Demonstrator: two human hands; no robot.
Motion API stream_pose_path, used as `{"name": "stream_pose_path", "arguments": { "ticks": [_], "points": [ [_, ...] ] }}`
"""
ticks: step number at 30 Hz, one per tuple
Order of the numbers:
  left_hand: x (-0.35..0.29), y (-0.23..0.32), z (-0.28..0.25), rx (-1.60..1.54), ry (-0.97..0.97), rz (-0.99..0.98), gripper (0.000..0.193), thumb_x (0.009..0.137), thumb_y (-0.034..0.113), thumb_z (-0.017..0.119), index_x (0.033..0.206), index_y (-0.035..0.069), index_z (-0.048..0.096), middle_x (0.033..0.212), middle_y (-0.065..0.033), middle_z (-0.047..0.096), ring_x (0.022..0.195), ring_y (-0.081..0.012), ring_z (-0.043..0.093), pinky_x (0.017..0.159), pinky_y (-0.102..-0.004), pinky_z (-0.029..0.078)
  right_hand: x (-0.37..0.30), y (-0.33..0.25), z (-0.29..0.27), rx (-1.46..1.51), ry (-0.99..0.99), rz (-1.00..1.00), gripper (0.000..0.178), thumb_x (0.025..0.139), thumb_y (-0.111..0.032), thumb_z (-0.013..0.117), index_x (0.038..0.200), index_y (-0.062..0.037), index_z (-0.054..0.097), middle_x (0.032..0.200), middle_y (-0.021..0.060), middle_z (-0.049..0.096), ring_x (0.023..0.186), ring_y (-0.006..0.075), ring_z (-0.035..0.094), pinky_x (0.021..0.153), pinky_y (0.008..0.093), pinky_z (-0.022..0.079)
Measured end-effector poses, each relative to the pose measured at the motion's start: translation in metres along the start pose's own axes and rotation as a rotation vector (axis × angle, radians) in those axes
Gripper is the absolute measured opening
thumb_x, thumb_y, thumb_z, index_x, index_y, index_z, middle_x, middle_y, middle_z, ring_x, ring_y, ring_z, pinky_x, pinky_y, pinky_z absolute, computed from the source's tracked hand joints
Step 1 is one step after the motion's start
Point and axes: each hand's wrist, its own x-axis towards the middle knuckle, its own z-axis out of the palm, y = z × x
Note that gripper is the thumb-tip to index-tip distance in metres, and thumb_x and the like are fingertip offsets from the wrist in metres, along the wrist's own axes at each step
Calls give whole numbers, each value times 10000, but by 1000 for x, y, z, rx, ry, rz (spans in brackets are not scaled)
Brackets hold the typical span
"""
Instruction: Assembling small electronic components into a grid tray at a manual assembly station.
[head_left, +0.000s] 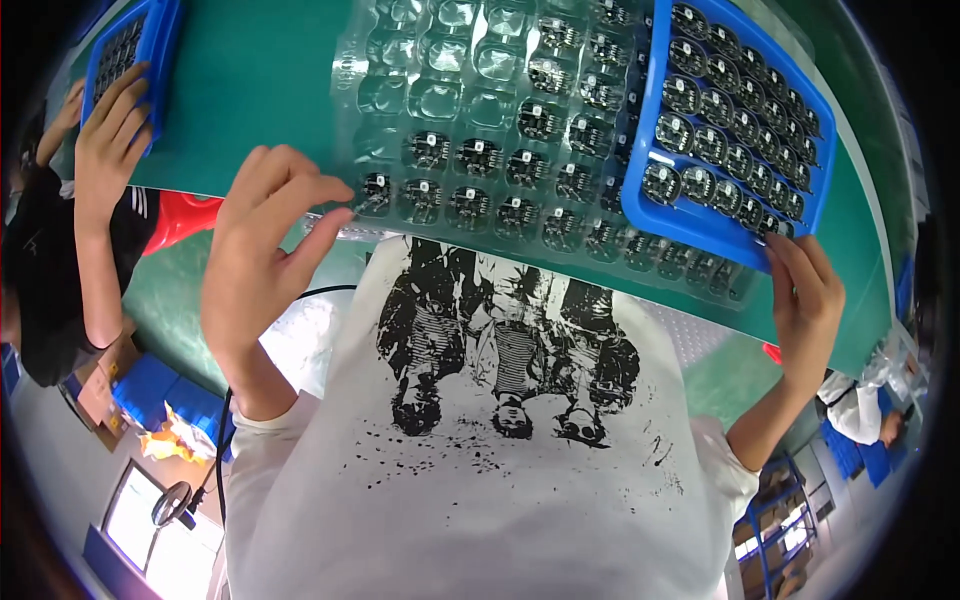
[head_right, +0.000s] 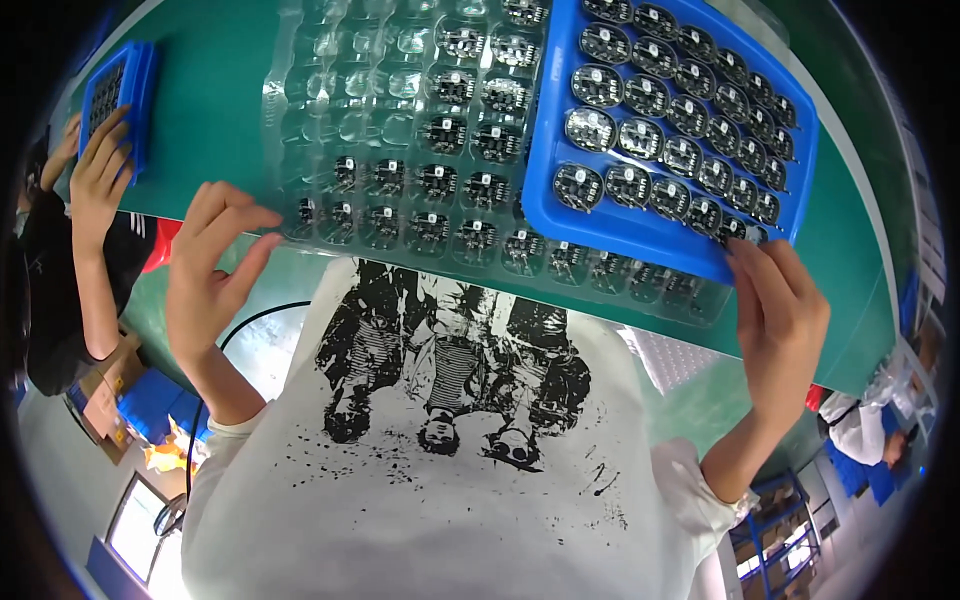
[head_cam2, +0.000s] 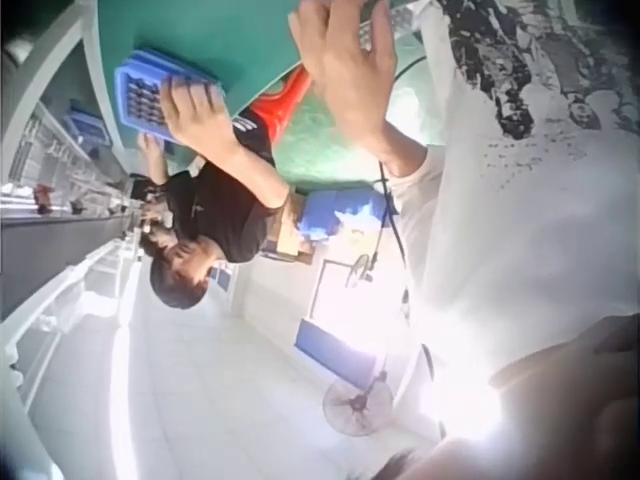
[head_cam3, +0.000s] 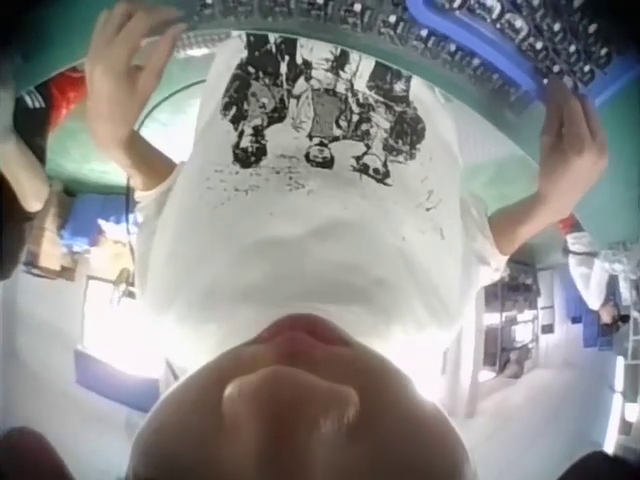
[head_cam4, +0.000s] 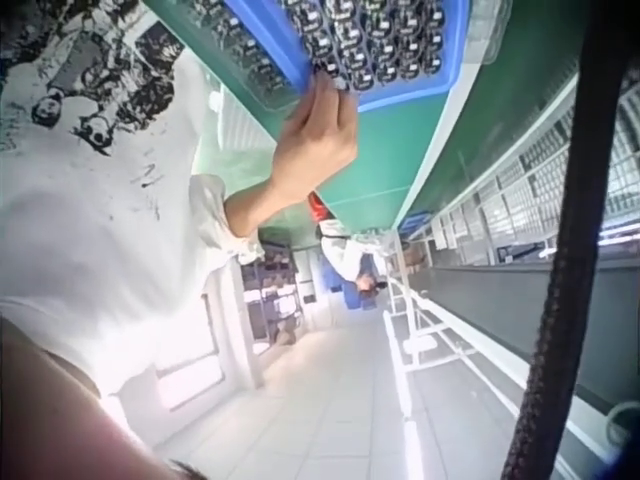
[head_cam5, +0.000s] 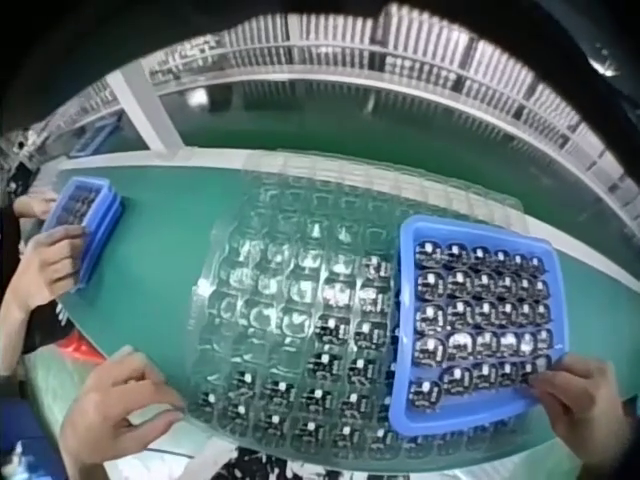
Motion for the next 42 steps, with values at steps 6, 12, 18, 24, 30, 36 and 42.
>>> {"name": "stream_pose_path", "arguments": {
  "ticks": [6, 12, 18, 24, 30, 36, 42],
  "points": [
    [3, 6, 8, -1, 12, 45, 267, 698, 19, 777, 951, -5, 695, 784, -74, 457, 749, -233, 459, 637, -354, 377, 5, -5, 5, 25, 13, -13, 217, 732, 81, 725, 931, 2, 688, 751, 114, 570, 632, 255, 594, 545, 347, 458],
    [2, -3, 8, 17, -38, 21, 182, 761, -25, 729, 936, -32, 678, 805, -75, 424, 769, -219, 452, 664, -322, 376, -2, -6, 17, 26, 101, -5, 184, 775, 83, 716, 940, 5, 691, 881, 98, 620, 748, 236, 625, 617, 334, 499],
    [8, 5, 8, -40, -22, 7, 226, 747, -8, 748, 958, -55, 680, 770, -79, 410, 739, -224, 437, 635, -337, 354, -5, -2, 16, 13, 149, -26, 192, 770, 96, 714, 939, 8, 692, 933, 101, 645, 809, 238, 654, 646, 325, 522],
    [9, 7, 7, 23, -51, -9, 223, 771, 12, 744, 975, -61, 691, 774, -82, 394, 734, -219, 432, 635, -337, 352, -3, 0, 19, 46, 162, -74, 226, 750, 157, 679, 934, 25, 689, 929, 114, 635, 795, 226, 639, 628, 310, 519],
    [9, 9, 1, 32, -110, -33, 219, 807, 2, 702, 1010, -76, 679, 784, -83, 393, 723, -208, 432, 631, -326, 354, -7, 5, 30, 140, 228, 1, 272, 728, 215, 621, 915, 30, 691, 922, 105, 604, 777, 189, 605, 618, 281, 504],
    [12, 10, -1, 93, -149, -53, 203, 825, -9, 670, 1017, -75, 673, 776, -101, 390, 715, -220, 431, 630, -328, 355, -10, 7, 37, 152, 267, 16, 308, 720, 236, 579, 922, 33, 692, 932, 111, 610, 784, 183, 620, 641, 278, 520],
    [15, 3, 3, -57, -51, 22, 45, 874, -27, 589, 886, -59, 559, 790, -103, 453, 703, -203, 434, 622, -322, 354, -12, 4, 34, 91, 254, -4, 282, 749, 220, 597, 936, 30, 688, 940, 127, 629, 797, 208, 655, 667, 291, 547]
  ]
}}
